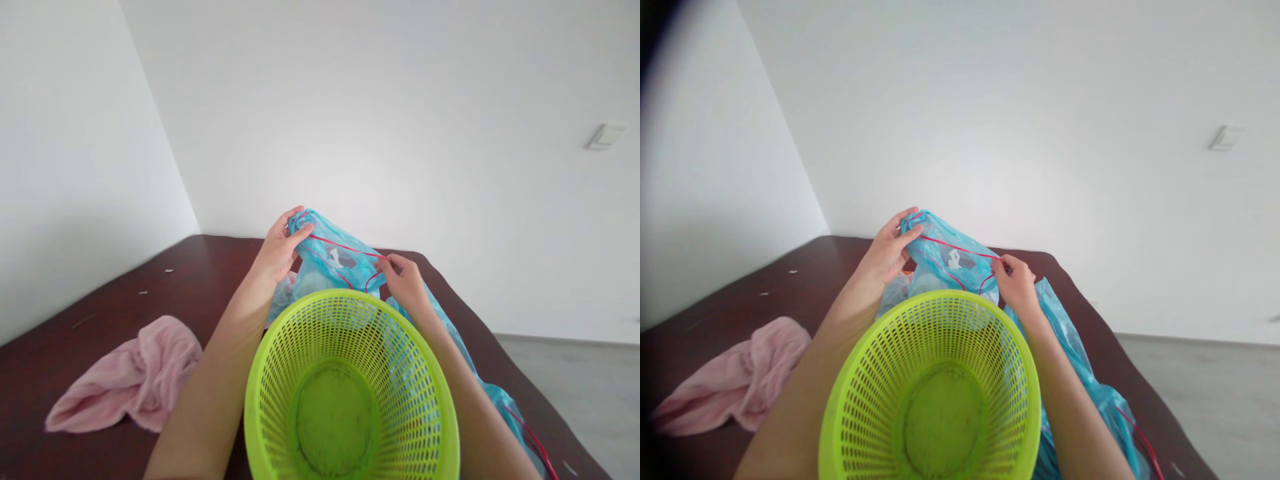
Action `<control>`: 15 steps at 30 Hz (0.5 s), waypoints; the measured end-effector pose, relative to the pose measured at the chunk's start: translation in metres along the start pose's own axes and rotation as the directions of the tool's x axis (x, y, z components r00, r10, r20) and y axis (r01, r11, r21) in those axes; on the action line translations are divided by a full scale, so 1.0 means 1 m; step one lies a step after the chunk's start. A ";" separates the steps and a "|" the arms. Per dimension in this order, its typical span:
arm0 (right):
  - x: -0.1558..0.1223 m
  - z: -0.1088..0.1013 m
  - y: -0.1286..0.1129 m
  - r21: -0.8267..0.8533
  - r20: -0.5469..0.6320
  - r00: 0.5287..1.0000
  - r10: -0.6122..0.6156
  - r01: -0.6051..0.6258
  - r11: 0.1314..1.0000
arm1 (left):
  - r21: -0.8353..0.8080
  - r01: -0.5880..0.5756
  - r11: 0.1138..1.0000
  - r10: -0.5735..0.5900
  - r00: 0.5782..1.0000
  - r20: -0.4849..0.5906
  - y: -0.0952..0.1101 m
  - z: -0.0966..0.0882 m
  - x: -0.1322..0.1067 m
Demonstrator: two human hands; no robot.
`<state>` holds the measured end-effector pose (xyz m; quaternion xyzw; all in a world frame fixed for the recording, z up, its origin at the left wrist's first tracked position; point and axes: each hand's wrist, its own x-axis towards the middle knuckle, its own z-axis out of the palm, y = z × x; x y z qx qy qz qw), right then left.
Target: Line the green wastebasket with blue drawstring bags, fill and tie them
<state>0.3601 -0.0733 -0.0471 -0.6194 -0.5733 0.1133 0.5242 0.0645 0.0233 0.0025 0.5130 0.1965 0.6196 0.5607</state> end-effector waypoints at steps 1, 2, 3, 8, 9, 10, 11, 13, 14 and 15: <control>0.001 -0.003 -0.003 0.097 -0.067 0.998 -0.019 0.026 0.995 | 0.040 -0.014 0.999 0.013 1.000 0.019 0.000 0.000 -0.001; 0.001 -0.007 -0.006 0.174 -0.126 0.991 -0.036 0.058 0.983 | 0.085 -0.035 0.996 0.031 0.998 0.049 0.000 0.000 -0.002; 0.001 -0.011 -0.009 0.228 -0.171 0.984 -0.047 0.086 0.970 | 0.134 -0.070 0.988 0.059 0.995 0.081 0.000 0.001 -0.003; -0.003 -0.023 -0.019 0.305 -0.237 0.971 0.010 0.065 0.950 | 0.450 -0.227 0.864 0.162 0.971 0.177 0.001 0.010 -0.010; -0.003 -0.023 -0.019 0.325 -0.238 0.971 0.032 0.049 0.945 | 0.491 -0.205 0.847 0.139 0.976 0.167 0.002 0.012 -0.010; -0.003 -0.023 -0.020 0.349 -0.252 0.967 0.047 0.045 0.936 | 0.517 -0.180 0.837 0.116 0.981 0.153 0.002 0.012 -0.011; -0.003 -0.023 -0.021 0.373 -0.277 0.959 0.053 0.056 0.926 | 0.531 -0.165 0.831 0.107 0.985 0.139 0.003 0.012 -0.011; -0.002 -0.024 -0.022 0.413 -0.349 0.936 0.044 0.111 0.904 | 0.555 -0.171 0.814 0.121 0.985 0.126 0.005 0.009 -0.010; -0.002 -0.025 -0.023 0.429 -0.380 0.924 0.037 0.141 0.892 | 0.575 -0.177 0.798 0.126 0.984 0.128 0.006 0.007 -0.009; -0.001 -0.026 -0.024 0.448 -0.394 0.918 0.037 0.157 0.880 | 0.597 -0.175 0.783 0.119 0.984 0.132 0.006 0.005 -0.008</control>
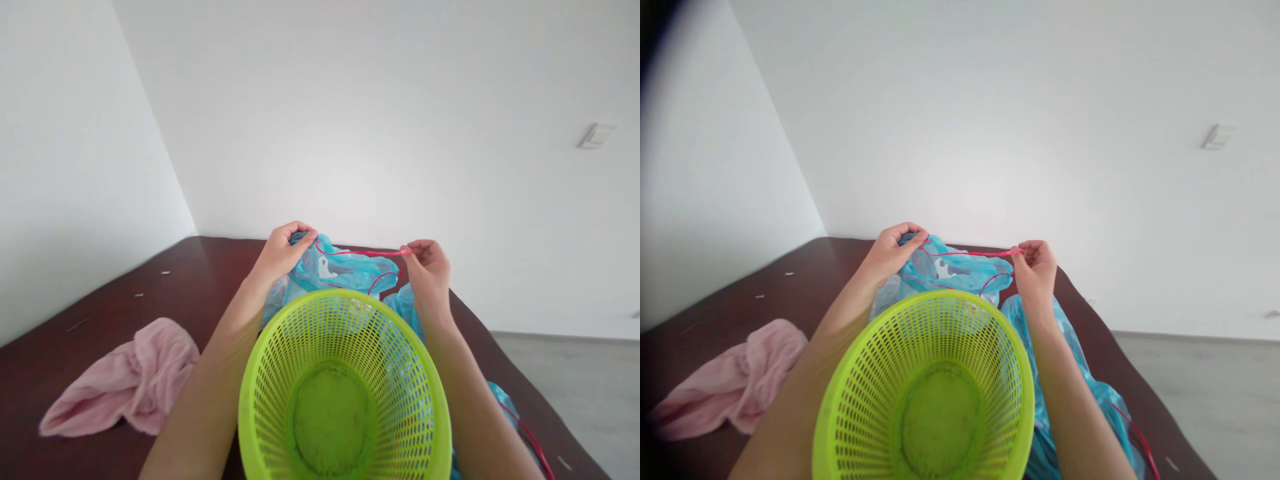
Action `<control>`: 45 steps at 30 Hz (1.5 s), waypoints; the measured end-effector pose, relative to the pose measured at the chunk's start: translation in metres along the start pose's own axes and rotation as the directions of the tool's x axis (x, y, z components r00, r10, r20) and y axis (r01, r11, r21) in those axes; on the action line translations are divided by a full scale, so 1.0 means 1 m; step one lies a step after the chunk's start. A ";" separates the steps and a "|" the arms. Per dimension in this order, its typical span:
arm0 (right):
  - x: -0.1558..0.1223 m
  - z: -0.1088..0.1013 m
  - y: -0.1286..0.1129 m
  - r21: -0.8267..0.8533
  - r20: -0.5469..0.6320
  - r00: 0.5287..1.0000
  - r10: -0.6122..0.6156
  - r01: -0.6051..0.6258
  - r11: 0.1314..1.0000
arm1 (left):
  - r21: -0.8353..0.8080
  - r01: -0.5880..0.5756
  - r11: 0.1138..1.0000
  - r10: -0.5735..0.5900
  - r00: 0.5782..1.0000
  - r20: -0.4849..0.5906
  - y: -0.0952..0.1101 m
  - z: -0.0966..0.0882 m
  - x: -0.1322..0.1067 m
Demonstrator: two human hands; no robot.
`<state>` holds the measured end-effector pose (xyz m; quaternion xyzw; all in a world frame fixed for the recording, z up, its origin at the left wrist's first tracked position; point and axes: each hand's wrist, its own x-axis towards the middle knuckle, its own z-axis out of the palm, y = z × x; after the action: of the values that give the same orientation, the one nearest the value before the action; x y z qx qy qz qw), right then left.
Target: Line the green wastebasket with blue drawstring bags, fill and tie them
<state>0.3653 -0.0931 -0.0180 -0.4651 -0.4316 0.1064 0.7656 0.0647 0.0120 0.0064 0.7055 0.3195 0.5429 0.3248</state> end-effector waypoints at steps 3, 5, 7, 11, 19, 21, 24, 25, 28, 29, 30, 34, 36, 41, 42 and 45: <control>0.004 -0.006 -0.004 0.101 0.028 0.994 0.102 -0.104 0.989 | 0.023 0.047 0.999 -0.047 0.999 0.009 -0.001 -0.004 0.001; 0.007 -0.010 -0.005 0.221 0.078 0.972 0.223 -0.236 0.947 | -0.029 0.088 0.996 -0.088 0.996 0.003 0.000 -0.004 0.002; 0.009 -0.011 -0.005 0.345 0.119 0.936 0.330 -0.351 0.871 | -0.118 0.146 0.982 -0.146 0.989 0.013 0.002 -0.002 0.002; 0.003 -0.003 -0.001 0.432 0.234 0.880 0.413 -0.475 0.767 | -0.313 0.206 0.927 -0.191 0.978 0.077 0.009 0.005 -0.001; -0.028 0.020 0.004 -0.088 0.712 0.678 0.184 -0.173 0.981 | -0.474 0.119 0.872 -0.039 0.984 0.175 0.017 0.010 -0.010; -0.027 0.021 0.010 -0.133 0.722 0.654 0.225 -0.188 0.973 | -0.468 0.118 0.876 -0.040 0.984 0.173 0.019 0.009 -0.012; -0.018 0.017 0.027 -0.148 0.670 0.686 0.283 -0.250 0.957 | -0.478 0.112 0.871 -0.048 0.988 0.145 0.022 0.006 -0.014; -0.015 0.014 0.033 -0.167 0.642 0.709 0.291 -0.242 0.956 | -0.479 0.099 0.872 -0.043 0.991 0.128 0.022 0.006 -0.014; -0.005 0.008 0.051 -0.305 0.549 0.778 0.306 -0.155 0.940 | -0.479 0.060 0.876 -0.022 0.996 0.084 0.020 0.005 -0.012; -0.003 0.006 0.056 -0.373 0.519 0.799 0.304 -0.109 0.922 | -0.482 0.054 0.874 -0.021 0.997 0.074 0.018 0.006 -0.012; -0.002 0.004 0.059 -0.451 0.493 0.818 0.296 -0.051 0.891 | -0.487 0.054 0.872 -0.025 0.997 0.067 0.017 0.007 -0.011; -0.007 -0.006 0.059 -0.763 0.436 0.855 0.282 0.184 0.619 | -0.505 0.089 0.859 -0.060 0.995 0.074 0.010 0.011 -0.006; -0.012 -0.015 0.051 -0.820 0.466 0.820 0.333 0.259 0.510 | -0.512 0.101 0.853 -0.071 0.994 0.079 0.006 0.013 -0.004; -0.021 -0.031 0.034 -0.707 0.625 0.711 0.322 0.341 0.619 | -0.554 0.141 0.820 -0.141 0.989 0.042 -0.001 0.018 0.000; -0.021 -0.028 0.034 -0.661 0.655 0.692 0.303 0.331 0.674 | -0.563 0.151 0.813 -0.153 0.987 0.043 0.000 0.018 0.000; -0.021 -0.005 0.043 -0.423 0.742 0.638 0.206 0.207 0.882 | -0.580 0.225 0.783 -0.185 0.974 0.129 0.007 0.017 -0.004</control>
<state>0.3665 -0.0844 -0.0654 -0.5460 -0.7280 0.1857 0.3708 0.0809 0.0029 0.0065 0.5473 0.1986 0.5536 0.5954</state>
